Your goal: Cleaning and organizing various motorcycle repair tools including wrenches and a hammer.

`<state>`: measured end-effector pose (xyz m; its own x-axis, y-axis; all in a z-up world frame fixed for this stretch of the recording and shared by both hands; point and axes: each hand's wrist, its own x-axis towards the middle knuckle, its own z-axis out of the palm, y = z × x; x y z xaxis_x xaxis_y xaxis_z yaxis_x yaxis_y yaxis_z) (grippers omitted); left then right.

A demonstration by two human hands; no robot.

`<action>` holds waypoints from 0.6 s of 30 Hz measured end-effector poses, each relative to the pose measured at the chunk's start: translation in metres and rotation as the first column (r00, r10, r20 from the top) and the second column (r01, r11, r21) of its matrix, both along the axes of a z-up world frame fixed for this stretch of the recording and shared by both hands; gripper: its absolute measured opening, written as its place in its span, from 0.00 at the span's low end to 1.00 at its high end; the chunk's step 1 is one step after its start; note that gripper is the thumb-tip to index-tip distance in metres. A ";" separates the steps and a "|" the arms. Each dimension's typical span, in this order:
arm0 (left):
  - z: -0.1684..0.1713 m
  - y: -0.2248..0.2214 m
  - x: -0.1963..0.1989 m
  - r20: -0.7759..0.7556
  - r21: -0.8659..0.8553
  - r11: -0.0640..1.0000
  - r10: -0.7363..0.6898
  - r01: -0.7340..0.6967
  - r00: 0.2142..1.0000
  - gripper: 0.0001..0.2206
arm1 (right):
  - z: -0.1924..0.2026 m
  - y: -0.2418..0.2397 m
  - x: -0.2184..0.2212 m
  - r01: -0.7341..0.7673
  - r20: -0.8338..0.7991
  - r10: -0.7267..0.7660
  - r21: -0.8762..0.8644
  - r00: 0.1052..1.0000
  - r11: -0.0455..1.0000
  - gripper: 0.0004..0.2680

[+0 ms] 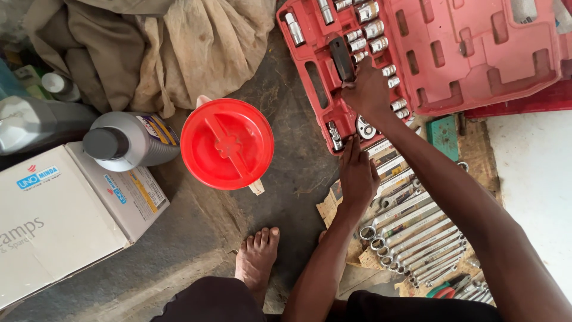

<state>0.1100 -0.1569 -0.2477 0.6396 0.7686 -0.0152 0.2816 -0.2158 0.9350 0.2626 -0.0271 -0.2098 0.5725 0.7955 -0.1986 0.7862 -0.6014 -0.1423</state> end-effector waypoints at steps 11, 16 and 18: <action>0.002 0.003 -0.002 0.001 -0.039 0.999 -0.009 0.009 1.000 0.12 | 0.006 -0.030 0.012 0.272 -0.364 -0.143 0.331 0.920 0.903 0.04; 0.000 0.000 -0.002 0.016 -0.022 1.000 0.015 -0.015 1.000 0.15 | 0.037 -0.054 -0.029 -0.018 -0.262 0.123 0.371 0.957 0.928 0.02; 0.003 0.002 -0.001 0.017 -0.021 1.000 0.019 -0.019 1.000 0.16 | 0.038 -0.072 -0.034 -0.058 -0.281 0.151 0.314 0.948 0.948 0.02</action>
